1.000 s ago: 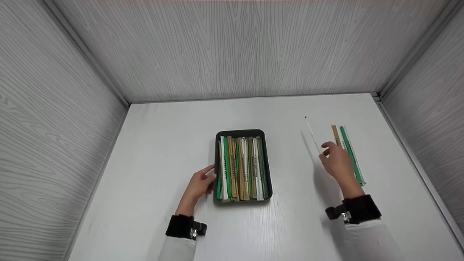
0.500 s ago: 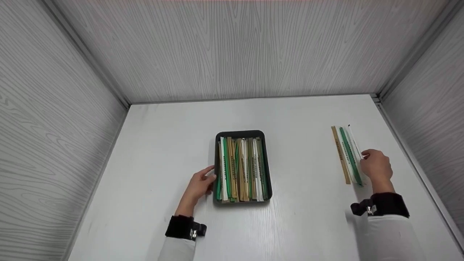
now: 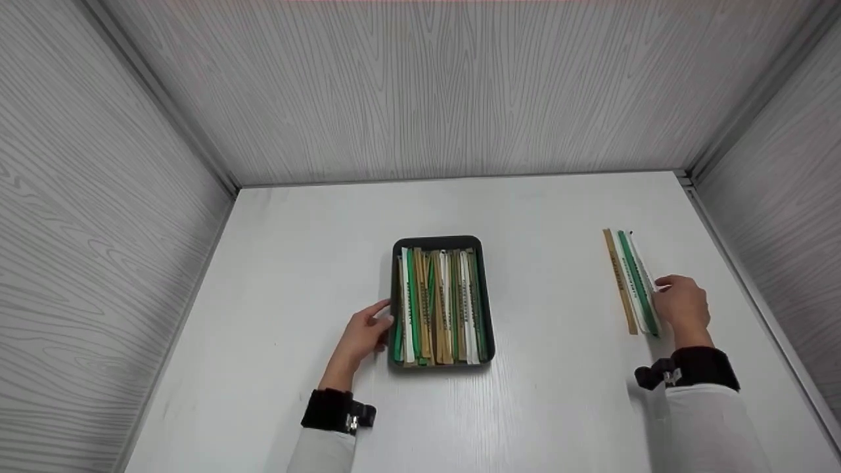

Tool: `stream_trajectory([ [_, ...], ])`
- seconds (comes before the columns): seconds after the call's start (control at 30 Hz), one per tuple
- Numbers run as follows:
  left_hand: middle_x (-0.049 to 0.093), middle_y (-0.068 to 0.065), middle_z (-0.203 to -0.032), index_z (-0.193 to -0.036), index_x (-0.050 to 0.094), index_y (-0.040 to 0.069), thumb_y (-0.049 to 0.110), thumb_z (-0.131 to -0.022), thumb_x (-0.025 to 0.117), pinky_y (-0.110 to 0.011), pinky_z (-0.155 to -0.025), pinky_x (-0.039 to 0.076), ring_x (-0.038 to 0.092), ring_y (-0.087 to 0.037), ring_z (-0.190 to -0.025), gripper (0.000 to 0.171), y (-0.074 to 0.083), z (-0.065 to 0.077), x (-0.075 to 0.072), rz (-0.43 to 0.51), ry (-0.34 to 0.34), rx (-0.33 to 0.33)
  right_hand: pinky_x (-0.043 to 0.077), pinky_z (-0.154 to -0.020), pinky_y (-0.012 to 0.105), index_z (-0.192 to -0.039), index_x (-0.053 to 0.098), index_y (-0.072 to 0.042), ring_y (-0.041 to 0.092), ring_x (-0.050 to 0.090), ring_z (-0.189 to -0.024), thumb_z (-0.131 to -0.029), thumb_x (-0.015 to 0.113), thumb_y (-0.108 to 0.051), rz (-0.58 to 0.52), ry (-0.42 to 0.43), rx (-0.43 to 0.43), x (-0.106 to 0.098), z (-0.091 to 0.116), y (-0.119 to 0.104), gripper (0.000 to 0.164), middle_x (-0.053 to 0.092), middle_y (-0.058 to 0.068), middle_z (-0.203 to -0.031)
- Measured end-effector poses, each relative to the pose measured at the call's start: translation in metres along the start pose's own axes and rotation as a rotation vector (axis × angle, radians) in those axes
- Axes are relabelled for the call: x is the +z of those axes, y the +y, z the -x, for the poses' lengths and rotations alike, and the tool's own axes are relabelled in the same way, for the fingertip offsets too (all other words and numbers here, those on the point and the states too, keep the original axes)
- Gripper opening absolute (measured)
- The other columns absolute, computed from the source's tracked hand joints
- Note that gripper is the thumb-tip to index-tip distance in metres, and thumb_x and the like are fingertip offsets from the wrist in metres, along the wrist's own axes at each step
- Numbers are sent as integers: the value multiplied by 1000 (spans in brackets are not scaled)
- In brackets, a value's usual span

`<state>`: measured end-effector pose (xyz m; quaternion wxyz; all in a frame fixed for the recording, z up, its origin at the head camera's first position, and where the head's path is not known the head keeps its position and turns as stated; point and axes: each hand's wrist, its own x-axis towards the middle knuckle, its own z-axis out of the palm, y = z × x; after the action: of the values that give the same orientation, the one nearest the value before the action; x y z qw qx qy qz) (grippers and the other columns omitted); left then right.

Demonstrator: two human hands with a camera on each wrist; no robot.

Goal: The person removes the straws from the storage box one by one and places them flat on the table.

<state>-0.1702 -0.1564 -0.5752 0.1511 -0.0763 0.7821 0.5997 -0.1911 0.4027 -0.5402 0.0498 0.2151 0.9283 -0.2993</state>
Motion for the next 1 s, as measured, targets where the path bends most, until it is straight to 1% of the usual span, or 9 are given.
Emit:
stream_trajectory([
  [0.2, 62, -10, -85, -144, 52, 16, 17, -100, 57, -31, -58, 48, 58, -20, -69, 45, -1, 1, -3, -8, 2, -2, 45, -59, 35, -132, 56, 3, 36, 61, -96, -93, 52, -18, -20, -9, 18, 5, -2, -2, 44, 60, 27, -122],
  [0.37, 62, -11, -87, -144, 52, 17, 17, -100, 58, -31, -58, 48, 58, -20, -69, 45, -1, 1, -4, -14, 7, -7, 46, -62, 35, -131, 57, 4, 38, 61, -99, -96, 51, -22, -32, -2, -12, 7, 2, -1, 44, 59, 28, -123],
  [0.47, 62, -12, -89, -145, 51, 17, 18, -100, 58, -32, -60, 49, 58, -20, -71, 46, 0, 0, -2, -9, -12, 3, 45, -63, 36, -131, 56, 5, 40, 60, -100, -98, 50, -25, -28, 21, -26, 4, 5, -1, 45, 58, 29, -123],
  [0.6, 63, -12, -89, -145, 50, 17, 19, -100, 57, -32, -61, 50, 58, -20, -71, 46, 1, -2, -1, -14, -20, 6, 45, -60, 36, -131, 55, 6, 40, 61, -96, -100, 48, -28, -10, 61, -42, 2, 9, -6, 46, 58, 29, -121],
  [0.7, 63, -11, -89, -145, 51, 18, 19, -100, 57, -32, -61, 50, 58, -20, -71, 45, 2, -2, -1, -17, -9, -5, 46, -57, 36, -129, 56, 6, 39, 62, -91, -100, 48, -24, 8, 104, -90, 8, 13, -20, 43, 60, 28, -117],
  [0.8, 62, -11, -88, -145, 51, 19, 19, -100, 57, -32, -61, 50, 59, -21, -72, 46, 2, -2, -2, -19, -10, -12, 48, -59, 40, -129, 57, 6, 39, 63, -88, -99, 50, -20, 19, 145, -167, 18, 22, -44, 40, 62, 28, -113],
  [0.9, 63, -11, -85, -145, 50, 16, 18, -100, 57, -32, -60, 49, 59, -21, -70, 46, 1, -1, -2, -12, -16, -2, 50, -63, 45, -125, 61, 4, 37, 64, -87, -98, 54, -17, 28, 184, -287, 31, 34, -73, 36, 65, 25, -108],
  [1.0, 63, -10, -83, -145, 50, 15, 16, -100, 57, -31, -59, 48, 59, -21, -67, 45, 0, -1, -1, -2, -16, 4, 50, -66, 47, -120, 64, 2, 34, 65, -84, -97, 57, -17, 33, 196, -418, 49, 50, -103, 31, 67, 21, -102],
])
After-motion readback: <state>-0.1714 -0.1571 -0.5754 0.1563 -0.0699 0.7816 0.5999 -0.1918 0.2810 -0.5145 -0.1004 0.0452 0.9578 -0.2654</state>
